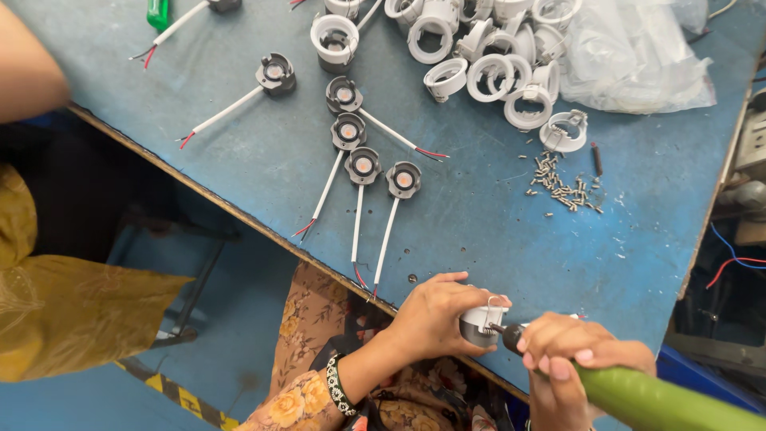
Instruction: The person assembles small electrical components by inserting wires into sockets, securing them with screws, and attaching plastic rings. They use a screwdriver and a green glue gun to fasten parts and apply adhesive. Completed units are placed on the table.
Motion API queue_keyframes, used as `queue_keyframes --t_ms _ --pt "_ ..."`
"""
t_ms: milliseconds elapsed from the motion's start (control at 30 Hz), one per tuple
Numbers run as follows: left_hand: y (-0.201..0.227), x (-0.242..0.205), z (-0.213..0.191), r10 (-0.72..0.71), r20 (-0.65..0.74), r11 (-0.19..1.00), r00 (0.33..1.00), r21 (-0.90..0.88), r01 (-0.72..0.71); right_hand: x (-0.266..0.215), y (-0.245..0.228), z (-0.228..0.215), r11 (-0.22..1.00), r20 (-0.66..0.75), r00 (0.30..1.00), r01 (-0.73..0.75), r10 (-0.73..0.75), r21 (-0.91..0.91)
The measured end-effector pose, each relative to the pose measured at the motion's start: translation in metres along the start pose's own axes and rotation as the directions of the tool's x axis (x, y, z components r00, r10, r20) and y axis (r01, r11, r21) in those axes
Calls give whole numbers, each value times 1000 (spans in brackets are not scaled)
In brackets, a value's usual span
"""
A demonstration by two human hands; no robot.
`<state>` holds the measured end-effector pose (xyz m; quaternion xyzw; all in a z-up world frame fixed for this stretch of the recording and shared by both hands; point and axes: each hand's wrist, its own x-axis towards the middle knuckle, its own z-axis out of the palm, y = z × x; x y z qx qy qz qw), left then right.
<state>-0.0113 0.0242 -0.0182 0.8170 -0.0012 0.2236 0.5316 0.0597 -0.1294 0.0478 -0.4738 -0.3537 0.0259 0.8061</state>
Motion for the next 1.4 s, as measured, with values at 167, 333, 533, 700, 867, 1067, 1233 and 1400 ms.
queue_keyframes --t_ms 167,333,533,700,867,1067,1233,1400 --pt "3 1 -1 -9 -39 1000 999 -12 9 16 -7 -8 997 184 982 -26 40 -78" --pt "1 0 -1 -49 -21 998 999 -29 48 23 0 -15 1000 258 966 0 4 -15" --pt "-1 -1 3 23 -82 1000 996 15 -22 7 -5 -8 991 150 988 -29 49 -134" --pt "8 -1 -6 30 7 999 1000 33 -30 13 11 -8 999 120 993 13 -18 36" --pt "13 -14 -27 134 -24 990 991 54 -132 27 0 -36 998 123 991 53 -49 -30" --pt "21 -15 -39 -91 50 996 995 1 91 27 -10 -53 955 -70 986 128 -152 -267" --pt "32 -11 -42 32 -27 998 999 -47 -33 11 6 -90 884 -160 956 153 -246 -441" --pt "11 21 -79 357 -233 883 904 400 -246 -23 30 -135 947 -276 960 -133 50 -293"
